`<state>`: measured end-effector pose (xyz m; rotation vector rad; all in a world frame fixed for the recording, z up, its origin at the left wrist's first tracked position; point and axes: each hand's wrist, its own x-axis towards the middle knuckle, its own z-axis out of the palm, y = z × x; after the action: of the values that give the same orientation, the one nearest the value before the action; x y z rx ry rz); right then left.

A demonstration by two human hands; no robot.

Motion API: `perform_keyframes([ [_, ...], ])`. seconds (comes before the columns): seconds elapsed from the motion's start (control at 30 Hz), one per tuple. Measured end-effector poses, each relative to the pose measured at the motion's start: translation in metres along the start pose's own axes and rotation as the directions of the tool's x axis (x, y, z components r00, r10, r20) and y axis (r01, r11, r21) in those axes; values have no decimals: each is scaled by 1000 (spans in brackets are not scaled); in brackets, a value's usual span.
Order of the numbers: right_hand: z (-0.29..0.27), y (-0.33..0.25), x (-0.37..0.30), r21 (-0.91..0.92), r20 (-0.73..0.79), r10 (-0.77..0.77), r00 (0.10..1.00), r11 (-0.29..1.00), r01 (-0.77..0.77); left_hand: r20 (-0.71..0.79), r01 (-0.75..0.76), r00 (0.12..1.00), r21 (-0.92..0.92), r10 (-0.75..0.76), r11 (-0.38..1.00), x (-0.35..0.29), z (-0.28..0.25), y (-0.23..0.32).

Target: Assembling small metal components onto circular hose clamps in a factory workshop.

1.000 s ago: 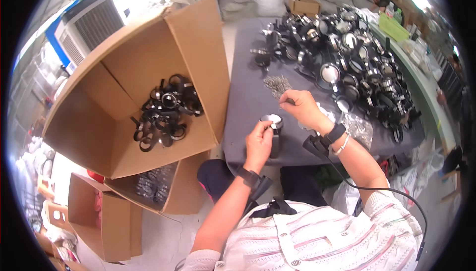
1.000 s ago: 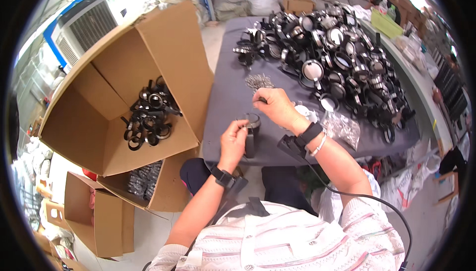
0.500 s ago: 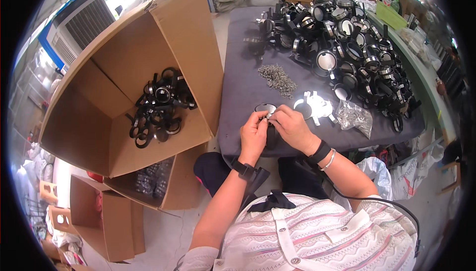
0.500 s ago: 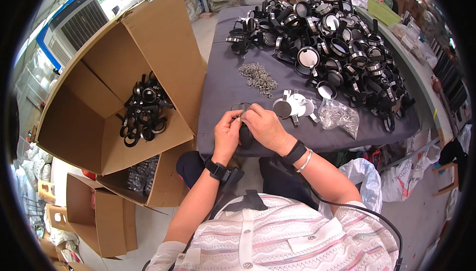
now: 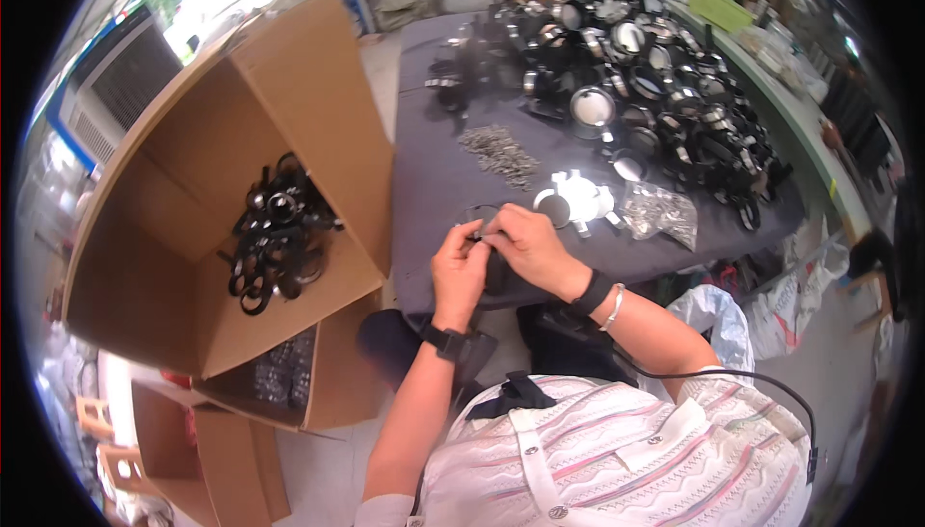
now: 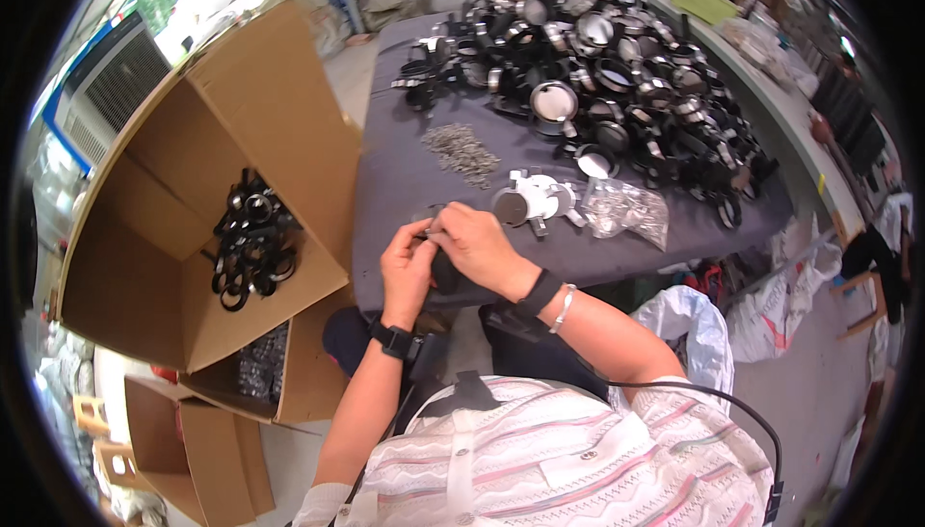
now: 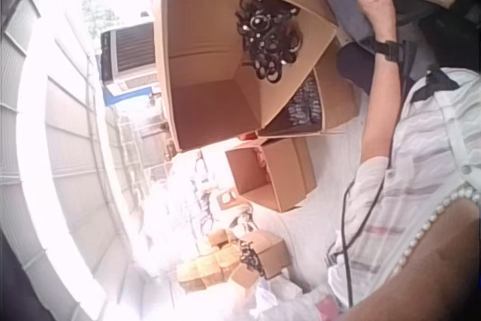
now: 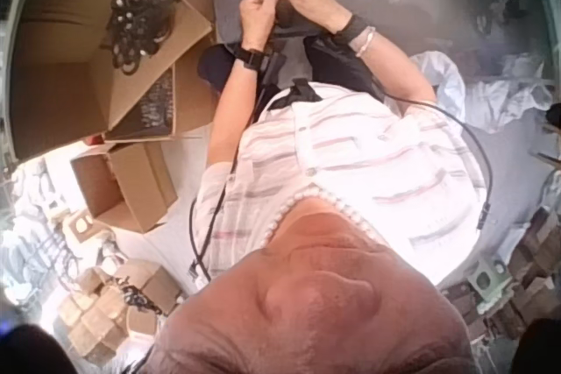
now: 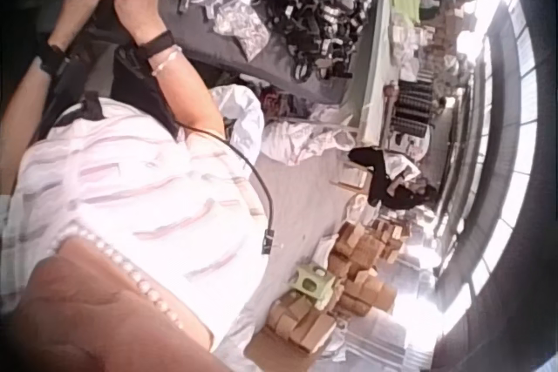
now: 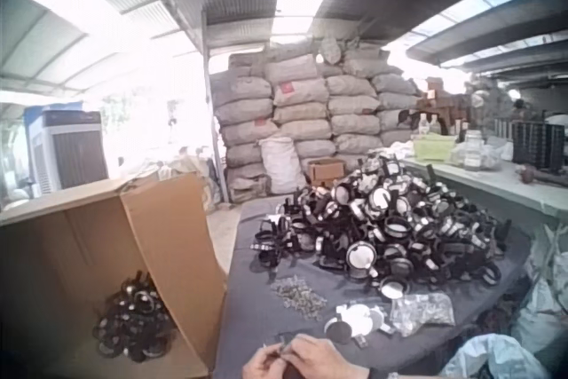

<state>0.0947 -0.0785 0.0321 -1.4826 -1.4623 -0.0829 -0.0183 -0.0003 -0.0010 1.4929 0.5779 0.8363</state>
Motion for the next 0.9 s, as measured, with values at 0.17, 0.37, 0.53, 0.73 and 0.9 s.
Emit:
perform_keyframes([
  [0.17,0,-2,0,152,25,206,978,966,-208,24,-24,999,-56,25,998,0,1,3],
  [0.37,-3,-7,0,203,63,239,969,948,-246,3,-17,1000,-34,17,999,2,0,1],
  [0.53,-57,8,-15,-144,-85,186,979,970,-197,-42,-7,999,-48,5,999,5,1,-7],
  [0.73,-140,68,-40,-761,10,372,928,605,-234,-41,-62,997,-13,62,998,4,3,-10],
  [0.9,-144,81,-52,-840,122,392,912,531,-116,-109,-240,961,133,255,962,2,6,-3],
])
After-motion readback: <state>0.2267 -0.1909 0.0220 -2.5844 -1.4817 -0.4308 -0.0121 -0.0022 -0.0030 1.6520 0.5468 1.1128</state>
